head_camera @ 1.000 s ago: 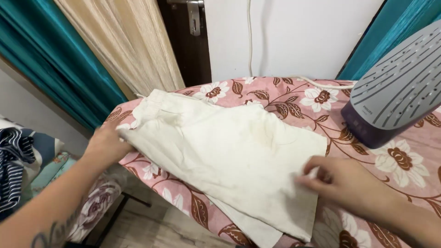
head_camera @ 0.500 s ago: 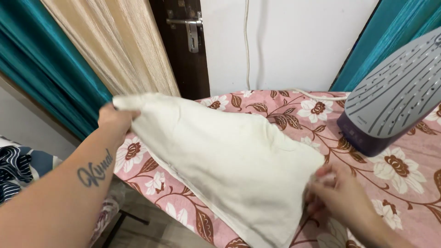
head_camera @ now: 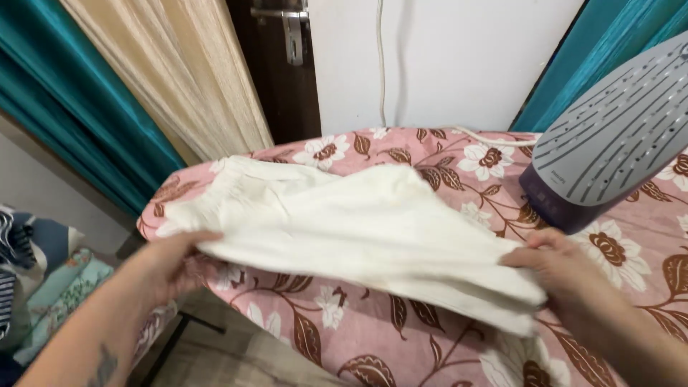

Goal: The person irons a pair of white shorts on an ironing board by moving a purple iron over the fabric and flattening the garment by hand.

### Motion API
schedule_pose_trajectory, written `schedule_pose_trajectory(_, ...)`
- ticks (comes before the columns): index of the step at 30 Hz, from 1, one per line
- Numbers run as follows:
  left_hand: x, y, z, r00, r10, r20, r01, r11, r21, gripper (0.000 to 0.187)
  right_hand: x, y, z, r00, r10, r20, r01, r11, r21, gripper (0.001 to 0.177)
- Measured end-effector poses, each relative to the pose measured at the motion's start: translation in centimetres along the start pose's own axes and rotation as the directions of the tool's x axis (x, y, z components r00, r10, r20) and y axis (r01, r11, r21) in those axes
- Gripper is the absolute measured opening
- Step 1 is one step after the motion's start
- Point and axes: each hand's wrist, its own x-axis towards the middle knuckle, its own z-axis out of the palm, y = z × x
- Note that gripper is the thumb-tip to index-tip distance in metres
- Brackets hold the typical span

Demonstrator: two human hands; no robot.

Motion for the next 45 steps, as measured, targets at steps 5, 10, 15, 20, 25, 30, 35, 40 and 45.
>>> schedule_pose_trajectory(5, -5.9, -5.4, 2.2, 0.515, 0.795, -0.321, -0.489, 0.580, 0.651, 0.080, -1.6, -0.8, 0.4, 0.397, -0.845, 0.357, 0.561, -0.084, -0.823, 0.043)
schedule_pose_trajectory(10, -4.8, -2.9, 5.3, 0.553, 0.809, -0.198, -0.331, 0.432, 0.839, 0.081, 3.5, -2.7, 4.9, 0.670, -0.715, 0.199, 0.560, 0.312, -0.767, 0.039)
schedule_pose_trajectory(15, 0.2, 1.7, 5.8, 0.884, 0.467, -0.013, -0.174, 0.356, 0.918, 0.097, 9.6, -2.9, 7.8, 0.801, -0.443, 0.402, 0.572, 0.370, -0.732, 0.049)
schedule_pose_trajectory(20, 3.2, 3.7, 1.8, 0.875, 0.483, -0.004, -0.163, 0.304, 0.939, 0.095, 7.6, -12.2, 7.4, 0.818, -0.549, 0.175, 0.362, 0.253, -0.897, 0.049)
schedule_pose_trajectory(25, 4.4, 2.3, 0.7, 0.818, 0.549, -0.172, -0.114, 0.448, 0.887, 0.095, 3.5, -10.5, 7.1, 0.667, -0.677, 0.311, 0.428, 0.006, -0.904, 0.065)
schedule_pose_trajectory(30, 2.6, 1.6, 0.8, 0.764, 0.563, -0.314, -0.027, 0.515, 0.857, 0.081, 4.3, -1.6, 7.1, 0.832, -0.505, 0.228, 0.378, 0.216, -0.900, 0.084)
schedule_pose_trajectory(35, 5.7, 6.6, 2.5, 0.964, 0.212, -0.162, -0.099, 0.848, 0.520, 0.046, 8.6, -2.7, 8.1, 0.823, -0.514, 0.242, 0.434, 0.293, -0.852, 0.024)
schedule_pose_trajectory(40, 3.2, 21.9, 7.2, 0.829, 0.542, -0.134, -0.548, 0.836, -0.009, 0.043, 10.0, -15.6, 9.9, 0.355, -0.913, 0.199, 0.621, 0.071, -0.780, 0.035)
schedule_pose_trajectory(45, -7.5, 20.8, 5.9, 0.610, 0.784, 0.113, -0.763, 0.620, -0.184, 0.032, 2.6, -19.7, 6.4, 0.409, -0.901, 0.148, 0.531, 0.103, -0.841, 0.038)
